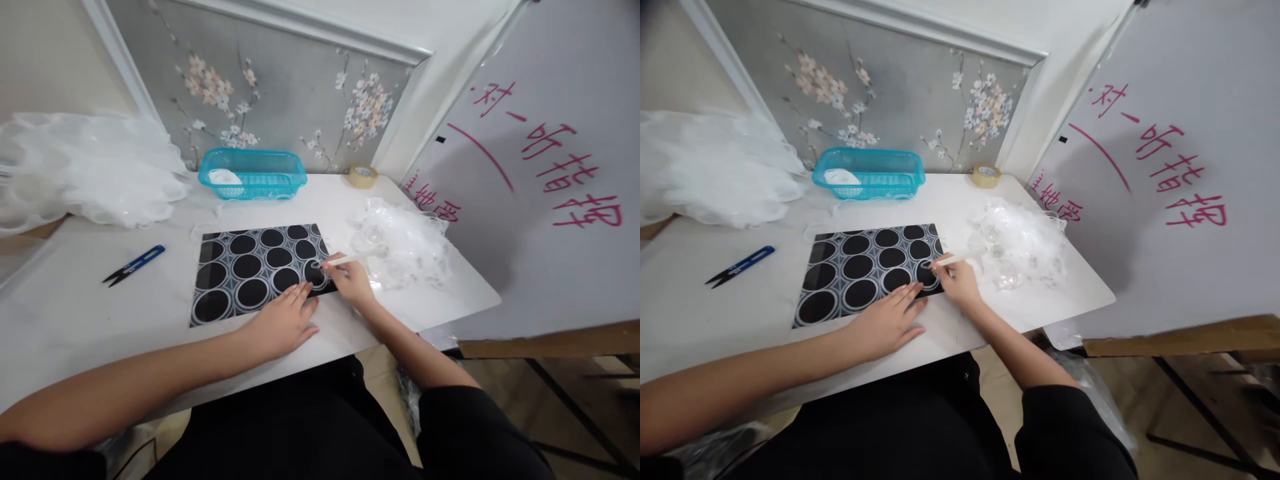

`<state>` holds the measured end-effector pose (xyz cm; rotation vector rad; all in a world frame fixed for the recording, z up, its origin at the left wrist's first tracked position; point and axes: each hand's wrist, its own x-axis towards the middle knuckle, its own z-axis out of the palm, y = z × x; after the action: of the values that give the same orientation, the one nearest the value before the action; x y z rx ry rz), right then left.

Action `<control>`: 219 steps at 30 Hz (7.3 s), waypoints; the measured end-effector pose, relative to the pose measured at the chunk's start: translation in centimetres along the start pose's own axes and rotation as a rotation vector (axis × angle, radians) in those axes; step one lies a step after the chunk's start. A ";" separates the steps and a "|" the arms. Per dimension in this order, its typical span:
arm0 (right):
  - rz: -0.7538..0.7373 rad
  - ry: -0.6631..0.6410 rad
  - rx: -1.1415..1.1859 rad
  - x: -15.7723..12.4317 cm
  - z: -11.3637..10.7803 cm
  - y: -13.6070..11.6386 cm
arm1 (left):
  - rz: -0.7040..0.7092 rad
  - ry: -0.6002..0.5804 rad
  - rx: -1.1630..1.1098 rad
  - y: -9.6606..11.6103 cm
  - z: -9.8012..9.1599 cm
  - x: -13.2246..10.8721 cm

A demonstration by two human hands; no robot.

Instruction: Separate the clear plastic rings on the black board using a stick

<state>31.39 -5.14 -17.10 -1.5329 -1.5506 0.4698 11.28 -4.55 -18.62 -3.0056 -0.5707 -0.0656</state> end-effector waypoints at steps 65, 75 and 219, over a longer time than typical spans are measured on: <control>-0.152 0.104 -0.615 3.5 -1.3 0.8 | -0.024 -0.090 -0.138 -0.6 -1.4 -0.3; 0.222 0.255 0.057 3.8 -4.7 2.8 | 0.015 -0.066 -0.247 -2.1 -1.6 -0.3; 0.091 -0.241 0.177 -0.7 3.0 -0.4 | -0.832 -0.107 -1.459 -4.8 -2.0 4.4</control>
<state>28.68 -4.94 -18.70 -1.4548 -1.5765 0.8470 13.52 1.32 -16.02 -3.5183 -2.7236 -0.5930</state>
